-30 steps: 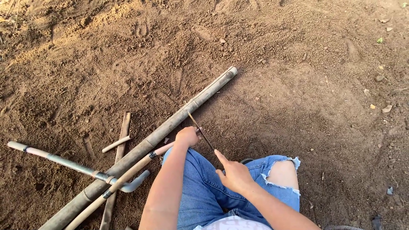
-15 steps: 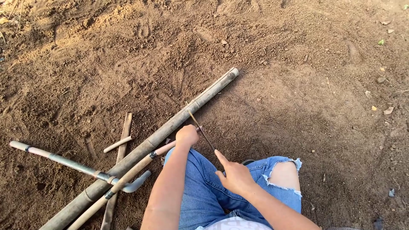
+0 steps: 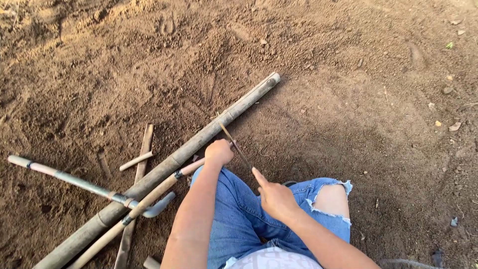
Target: Sawing through a bamboo pipe using a hand saw while sitting on the ground.
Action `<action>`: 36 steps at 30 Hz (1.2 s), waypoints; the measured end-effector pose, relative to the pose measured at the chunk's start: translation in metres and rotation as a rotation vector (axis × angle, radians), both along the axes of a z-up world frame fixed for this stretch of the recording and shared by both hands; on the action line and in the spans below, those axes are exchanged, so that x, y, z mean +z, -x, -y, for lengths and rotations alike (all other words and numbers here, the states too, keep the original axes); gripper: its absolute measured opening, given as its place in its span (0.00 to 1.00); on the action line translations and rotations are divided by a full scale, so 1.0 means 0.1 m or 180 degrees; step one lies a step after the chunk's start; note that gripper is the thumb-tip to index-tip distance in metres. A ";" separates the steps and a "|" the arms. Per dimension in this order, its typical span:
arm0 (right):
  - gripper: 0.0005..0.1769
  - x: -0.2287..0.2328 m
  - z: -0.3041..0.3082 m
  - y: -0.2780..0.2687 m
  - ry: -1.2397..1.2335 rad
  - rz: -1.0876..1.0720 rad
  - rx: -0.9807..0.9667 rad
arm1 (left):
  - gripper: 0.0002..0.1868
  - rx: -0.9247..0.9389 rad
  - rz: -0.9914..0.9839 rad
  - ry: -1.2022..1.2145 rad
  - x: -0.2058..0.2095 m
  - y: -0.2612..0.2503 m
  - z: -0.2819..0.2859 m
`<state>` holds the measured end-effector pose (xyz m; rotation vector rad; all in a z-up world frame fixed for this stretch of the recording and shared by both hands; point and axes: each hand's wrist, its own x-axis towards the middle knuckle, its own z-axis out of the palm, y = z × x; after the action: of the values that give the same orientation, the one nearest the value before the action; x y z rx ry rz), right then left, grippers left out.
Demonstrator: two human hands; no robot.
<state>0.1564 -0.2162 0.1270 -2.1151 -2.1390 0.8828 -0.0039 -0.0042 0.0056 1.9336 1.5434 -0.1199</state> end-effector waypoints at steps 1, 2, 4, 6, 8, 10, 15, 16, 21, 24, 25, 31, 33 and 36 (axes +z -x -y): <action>0.36 0.00 -0.02 -0.03 0.0041 -0.0009 0.0012 | 0.20 0.0012 -0.0009 0.0041 0.07 -0.01 -0.02; 0.36 -0.01 -0.02 -0.05 -0.0043 0.0061 0.0023 | 0.20 0.0007 0.0046 0.0004 0.10 0.01 0.01; 0.36 -0.01 -0.03 -0.08 -0.0075 0.0116 0.0080 | 0.20 0.0049 0.0087 0.0019 0.18 0.05 0.03; 0.35 0.02 0.01 -0.12 -0.0158 0.0213 0.0033 | 0.24 -0.0111 0.0293 0.0143 0.27 0.08 0.05; 0.34 -0.02 0.01 -0.15 -0.0141 0.0214 0.0067 | 0.26 -0.0126 0.0315 0.0169 0.01 0.07 0.00; 0.34 -0.07 0.02 -0.19 -0.0151 0.0224 0.0093 | 0.28 -0.0148 0.0347 0.0168 -0.13 0.08 -0.02; 0.34 -0.15 0.01 -0.24 -0.0216 0.0148 0.0071 | 0.23 -0.0249 0.0684 0.0245 0.12 0.19 0.06; 0.34 -0.13 0.00 -0.22 -0.0205 0.0141 0.0074 | 0.23 -0.0245 0.0677 0.0257 0.13 0.20 0.07; 0.34 -0.13 -0.04 -0.22 -0.0148 0.0117 0.0210 | 0.18 -0.0307 0.0667 0.0035 0.16 0.21 0.08; 0.34 -0.03 0.01 -0.26 -0.0113 0.0319 0.0353 | 0.18 -0.0229 0.0513 -0.0081 0.11 0.20 0.02; 0.34 0.02 0.10 -0.28 -0.0107 0.0329 0.0365 | 0.18 -0.0217 0.0523 -0.0075 0.02 0.23 0.01; 0.35 0.14 0.18 -0.31 0.0007 0.0548 0.0473 | 0.17 -0.0211 0.0345 -0.0161 -0.12 0.11 0.01; 0.34 0.16 -0.06 -0.14 -0.0050 0.0762 0.0458 | 0.19 -0.0555 0.0301 -0.0122 0.06 0.07 0.04; 0.34 -0.17 -0.44 -0.07 -0.0242 0.0729 0.0456 | 0.19 -0.0474 0.0234 -0.0190 -0.01 0.11 0.01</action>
<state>0.1639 -0.1725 0.1097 -2.1418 -2.4159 0.5794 -0.0145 -0.0049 0.0042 2.0760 1.3690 -0.0661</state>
